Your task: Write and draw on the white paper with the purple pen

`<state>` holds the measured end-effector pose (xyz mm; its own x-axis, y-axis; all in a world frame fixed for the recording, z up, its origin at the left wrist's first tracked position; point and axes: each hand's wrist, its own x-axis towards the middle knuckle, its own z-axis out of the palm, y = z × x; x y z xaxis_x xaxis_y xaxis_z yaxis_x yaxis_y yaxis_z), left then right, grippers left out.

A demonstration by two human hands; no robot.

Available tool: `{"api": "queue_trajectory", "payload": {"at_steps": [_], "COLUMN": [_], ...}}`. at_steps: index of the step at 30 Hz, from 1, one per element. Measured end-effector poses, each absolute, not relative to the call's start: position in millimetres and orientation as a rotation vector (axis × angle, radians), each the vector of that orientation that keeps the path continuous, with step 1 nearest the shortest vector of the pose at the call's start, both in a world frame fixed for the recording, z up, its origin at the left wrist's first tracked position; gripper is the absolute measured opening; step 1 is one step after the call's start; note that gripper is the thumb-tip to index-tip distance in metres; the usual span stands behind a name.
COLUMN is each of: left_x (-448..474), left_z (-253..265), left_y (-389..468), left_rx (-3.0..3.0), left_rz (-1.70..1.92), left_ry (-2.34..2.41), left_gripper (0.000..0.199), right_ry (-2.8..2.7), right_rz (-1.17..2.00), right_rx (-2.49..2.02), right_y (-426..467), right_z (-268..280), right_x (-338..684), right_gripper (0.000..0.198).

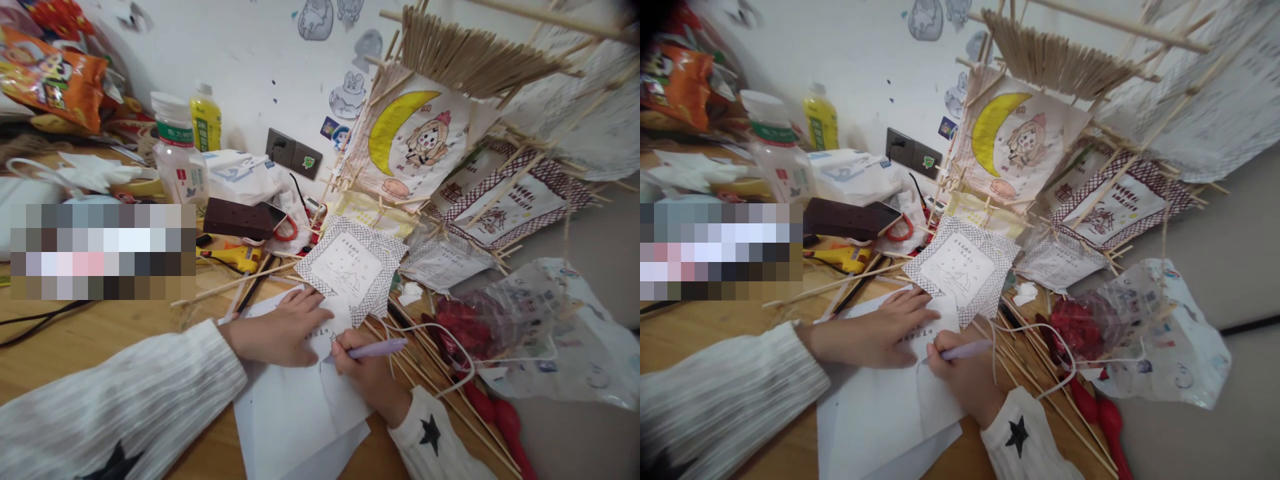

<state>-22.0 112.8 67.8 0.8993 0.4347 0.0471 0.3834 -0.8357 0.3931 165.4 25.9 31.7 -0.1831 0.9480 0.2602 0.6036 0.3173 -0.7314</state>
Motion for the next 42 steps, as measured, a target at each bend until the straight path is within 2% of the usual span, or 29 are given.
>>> {"api": "queue_trajectory", "payload": {"at_steps": [33, 37, 42], "left_x": [-22, -24, -25], "left_z": [69, 68, 68], "left_y": [113, 114, 114], "left_rx": [2.687, 2.699, 2.662], "left_rz": [0.244, 0.3, 0.313], "left_ry": [0.582, 0.518, 0.296], "left_gripper": [0.061, 0.061, 0.06], "right_ry": [-1.777, -1.64, -1.673], "right_rz": [0.734, 0.873, 0.879], "right_rx": [-1.447, -1.456, -1.392], "right_y": [25, 28, 27], "right_z": [28, 36, 44], "right_x": [166, 168, 168], "right_gripper": [0.03, 0.03, 0.029]}}
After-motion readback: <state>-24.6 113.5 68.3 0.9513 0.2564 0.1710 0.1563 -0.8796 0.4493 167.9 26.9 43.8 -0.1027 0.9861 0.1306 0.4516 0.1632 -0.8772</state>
